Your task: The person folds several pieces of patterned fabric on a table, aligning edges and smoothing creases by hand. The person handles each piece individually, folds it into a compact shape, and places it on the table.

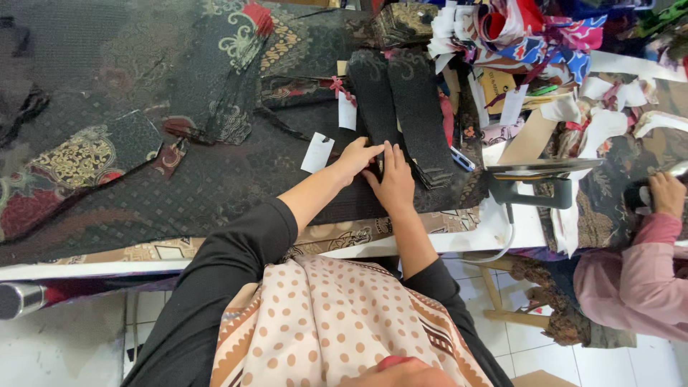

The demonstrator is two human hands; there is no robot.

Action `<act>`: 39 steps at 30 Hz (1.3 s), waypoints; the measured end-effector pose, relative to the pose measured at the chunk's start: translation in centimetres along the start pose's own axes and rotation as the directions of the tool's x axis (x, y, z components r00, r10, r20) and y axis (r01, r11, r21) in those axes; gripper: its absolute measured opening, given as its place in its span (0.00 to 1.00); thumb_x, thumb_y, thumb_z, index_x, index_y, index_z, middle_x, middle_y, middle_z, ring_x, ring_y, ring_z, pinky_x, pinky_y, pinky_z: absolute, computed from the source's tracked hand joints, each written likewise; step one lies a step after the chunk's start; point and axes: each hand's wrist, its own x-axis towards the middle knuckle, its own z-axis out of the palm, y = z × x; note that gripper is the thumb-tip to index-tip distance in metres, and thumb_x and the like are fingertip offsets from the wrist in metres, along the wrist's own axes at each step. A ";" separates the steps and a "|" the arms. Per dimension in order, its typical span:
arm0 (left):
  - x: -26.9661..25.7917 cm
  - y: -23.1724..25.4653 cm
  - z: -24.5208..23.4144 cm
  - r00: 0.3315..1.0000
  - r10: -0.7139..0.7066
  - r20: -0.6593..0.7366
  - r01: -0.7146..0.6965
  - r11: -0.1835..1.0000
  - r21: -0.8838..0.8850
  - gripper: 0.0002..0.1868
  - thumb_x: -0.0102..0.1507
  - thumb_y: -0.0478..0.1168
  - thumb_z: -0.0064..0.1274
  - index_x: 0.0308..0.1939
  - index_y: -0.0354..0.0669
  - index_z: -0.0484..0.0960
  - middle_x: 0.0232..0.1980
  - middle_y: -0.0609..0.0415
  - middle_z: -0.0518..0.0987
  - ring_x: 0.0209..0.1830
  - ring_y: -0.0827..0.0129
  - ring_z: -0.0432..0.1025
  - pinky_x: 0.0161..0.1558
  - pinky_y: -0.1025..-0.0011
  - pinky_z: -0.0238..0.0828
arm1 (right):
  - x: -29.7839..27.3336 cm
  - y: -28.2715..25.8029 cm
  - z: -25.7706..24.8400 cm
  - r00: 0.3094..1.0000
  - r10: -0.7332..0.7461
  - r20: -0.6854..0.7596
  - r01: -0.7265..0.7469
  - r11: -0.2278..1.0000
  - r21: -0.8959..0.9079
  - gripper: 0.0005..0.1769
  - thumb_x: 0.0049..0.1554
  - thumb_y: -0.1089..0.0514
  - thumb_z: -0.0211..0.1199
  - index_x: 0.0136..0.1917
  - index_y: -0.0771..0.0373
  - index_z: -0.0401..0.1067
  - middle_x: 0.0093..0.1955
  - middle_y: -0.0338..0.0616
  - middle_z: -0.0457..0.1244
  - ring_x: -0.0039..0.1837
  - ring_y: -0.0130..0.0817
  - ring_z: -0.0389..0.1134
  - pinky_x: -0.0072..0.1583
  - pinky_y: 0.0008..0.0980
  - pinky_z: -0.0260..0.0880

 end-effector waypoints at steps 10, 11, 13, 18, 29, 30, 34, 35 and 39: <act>-4.0 5.3 -1.7 0.984 -0.172 0.053 0.173 0.818 -0.549 0.35 0.61 0.58 0.54 0.67 0.47 0.67 0.60 0.49 0.76 0.54 0.59 0.74 0.53 0.59 0.72 | -1.0 -2.7 -7.1 0.997 0.070 -0.020 -0.058 0.930 0.362 0.34 0.54 0.73 0.56 0.74 0.59 0.67 0.67 0.54 0.67 0.66 0.47 0.71 0.65 0.40 0.71; -4.6 4.9 -2.5 0.991 -0.132 0.024 0.125 0.847 -0.516 0.35 0.61 0.54 0.56 0.68 0.44 0.67 0.60 0.47 0.76 0.56 0.58 0.74 0.55 0.58 0.72 | -2.1 -3.6 -7.0 0.999 -0.044 -0.009 0.045 0.952 0.303 0.36 0.52 0.73 0.55 0.73 0.58 0.67 0.69 0.52 0.66 0.70 0.48 0.69 0.70 0.40 0.69; -5.6 3.9 -4.1 0.999 -0.042 -0.019 0.030 0.900 -0.434 0.34 0.61 0.45 0.60 0.68 0.37 0.68 0.62 0.43 0.75 0.59 0.57 0.73 0.59 0.57 0.72 | -4.0 -5.1 -6.5 0.968 -0.216 0.124 0.184 0.956 0.231 0.36 0.49 0.65 0.63 0.72 0.57 0.68 0.74 0.57 0.62 0.76 0.53 0.63 0.73 0.41 0.63; -8.4 1.6 -5.1 0.964 0.258 -0.058 -0.262 0.906 -0.331 0.32 0.66 0.37 0.55 0.73 0.36 0.63 0.70 0.46 0.71 0.68 0.60 0.68 0.69 0.61 0.64 | -3.3 -3.7 -5.2 0.992 -0.005 0.123 -0.072 0.783 0.617 0.37 0.56 0.63 0.65 0.77 0.67 0.60 0.79 0.64 0.56 0.80 0.56 0.57 0.77 0.43 0.55; -14.9 2.4 -4.2 0.897 0.422 -0.127 -0.420 0.906 0.044 0.30 0.75 0.45 0.45 0.76 0.31 0.61 0.64 0.46 0.68 0.64 0.62 0.62 0.66 0.65 0.58 | -3.7 -5.9 0.5 0.935 0.048 0.351 -0.344 0.362 0.866 0.44 0.56 0.64 0.67 0.80 0.74 0.51 0.76 0.56 0.58 0.76 0.41 0.59 0.76 0.38 0.56; -15.3 2.4 -4.8 0.945 0.296 -0.142 -0.309 0.947 -0.084 0.27 0.78 0.45 0.43 0.76 0.29 0.64 0.57 0.46 0.67 0.57 0.62 0.59 0.59 0.64 0.57 | -4.3 -6.0 0.6 0.915 0.068 0.398 -0.403 0.226 0.887 0.42 0.56 0.65 0.67 0.79 0.74 0.54 0.76 0.55 0.59 0.76 0.41 0.59 0.77 0.38 0.55; -15.6 3.8 -7.1 0.997 0.080 0.003 -0.058 0.746 -0.663 0.26 0.71 0.49 0.34 0.66 0.36 0.69 0.59 0.55 0.81 0.58 0.71 0.76 0.59 0.72 0.74 | -4.8 -5.8 0.9 0.880 0.053 0.472 -0.474 0.154 0.867 0.43 0.55 0.66 0.67 0.79 0.71 0.53 0.76 0.51 0.58 0.76 0.38 0.58 0.77 0.37 0.54; -15.5 4.1 -7.5 0.996 0.095 0.002 -0.075 0.804 -0.589 0.23 0.71 0.45 0.36 0.65 0.35 0.72 0.57 0.55 0.82 0.54 0.73 0.77 0.56 0.73 0.74 | -4.8 -5.7 1.1 0.879 0.037 0.475 -0.475 0.138 0.869 0.43 0.55 0.66 0.67 0.79 0.71 0.53 0.76 0.51 0.58 0.76 0.38 0.58 0.77 0.37 0.54; -15.7 4.5 -8.5 0.983 0.181 -0.042 -0.186 0.963 -0.195 0.16 0.73 0.38 0.40 0.59 0.35 0.79 0.46 0.59 0.83 0.42 0.79 0.76 0.45 0.77 0.74 | -5.3 -5.4 1.8 0.875 0.030 0.484 -0.484 0.113 0.868 0.41 0.57 0.65 0.66 0.79 0.73 0.54 0.75 0.52 0.59 0.75 0.38 0.59 0.76 0.38 0.56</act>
